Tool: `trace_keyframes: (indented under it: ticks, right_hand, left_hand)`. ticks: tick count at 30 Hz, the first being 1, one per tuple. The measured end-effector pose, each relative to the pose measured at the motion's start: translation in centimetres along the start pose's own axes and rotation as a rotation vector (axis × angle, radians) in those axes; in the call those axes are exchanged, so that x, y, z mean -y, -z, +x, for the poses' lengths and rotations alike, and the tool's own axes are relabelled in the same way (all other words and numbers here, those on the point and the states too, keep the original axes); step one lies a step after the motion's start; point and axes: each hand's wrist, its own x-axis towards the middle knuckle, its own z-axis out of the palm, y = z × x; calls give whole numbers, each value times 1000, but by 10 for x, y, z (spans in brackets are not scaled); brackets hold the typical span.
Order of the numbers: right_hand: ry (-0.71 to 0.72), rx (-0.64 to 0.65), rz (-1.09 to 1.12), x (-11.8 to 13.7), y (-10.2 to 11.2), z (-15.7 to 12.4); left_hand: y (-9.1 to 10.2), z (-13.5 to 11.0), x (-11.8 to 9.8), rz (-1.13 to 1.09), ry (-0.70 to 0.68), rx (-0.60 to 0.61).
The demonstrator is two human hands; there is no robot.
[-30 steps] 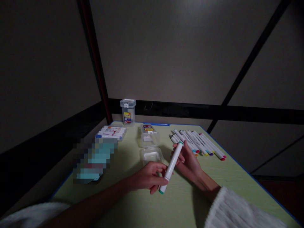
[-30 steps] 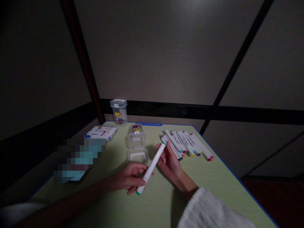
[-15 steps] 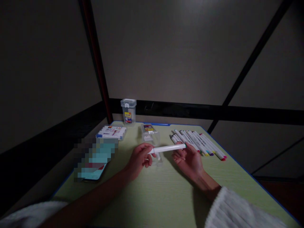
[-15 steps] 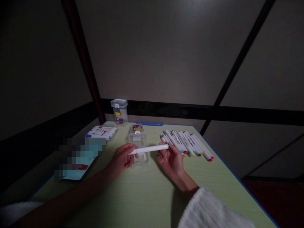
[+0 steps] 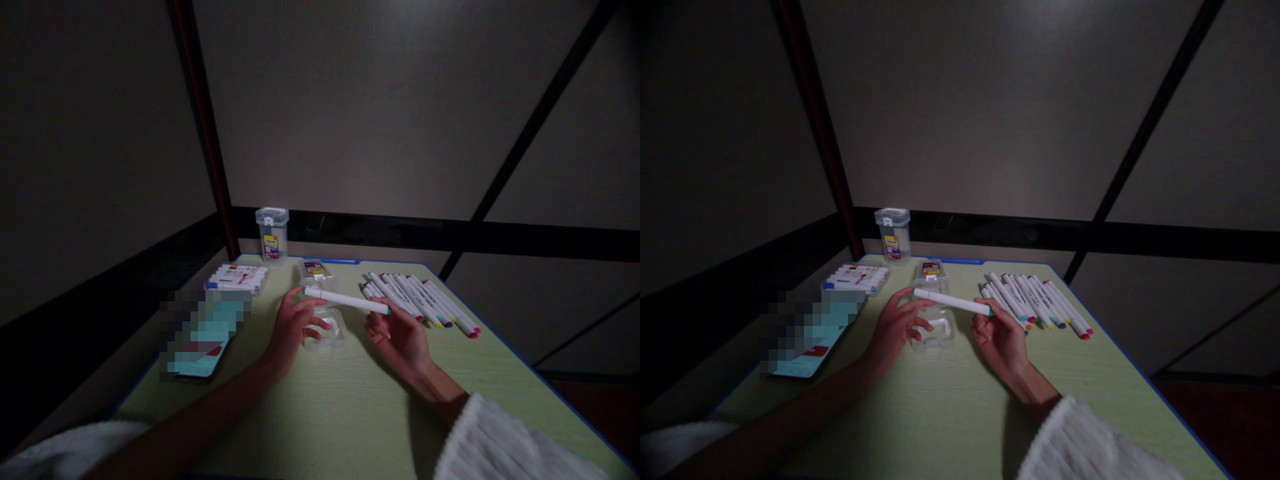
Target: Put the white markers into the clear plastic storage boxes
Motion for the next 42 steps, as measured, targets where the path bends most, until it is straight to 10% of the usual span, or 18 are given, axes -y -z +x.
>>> trace_keyframes:
  ticks: [42]
  right_hand:
    - [19, 13, -646, -20, -4, -3]
  left_hand:
    - [-6, 3, 13, -316, 239, 285]
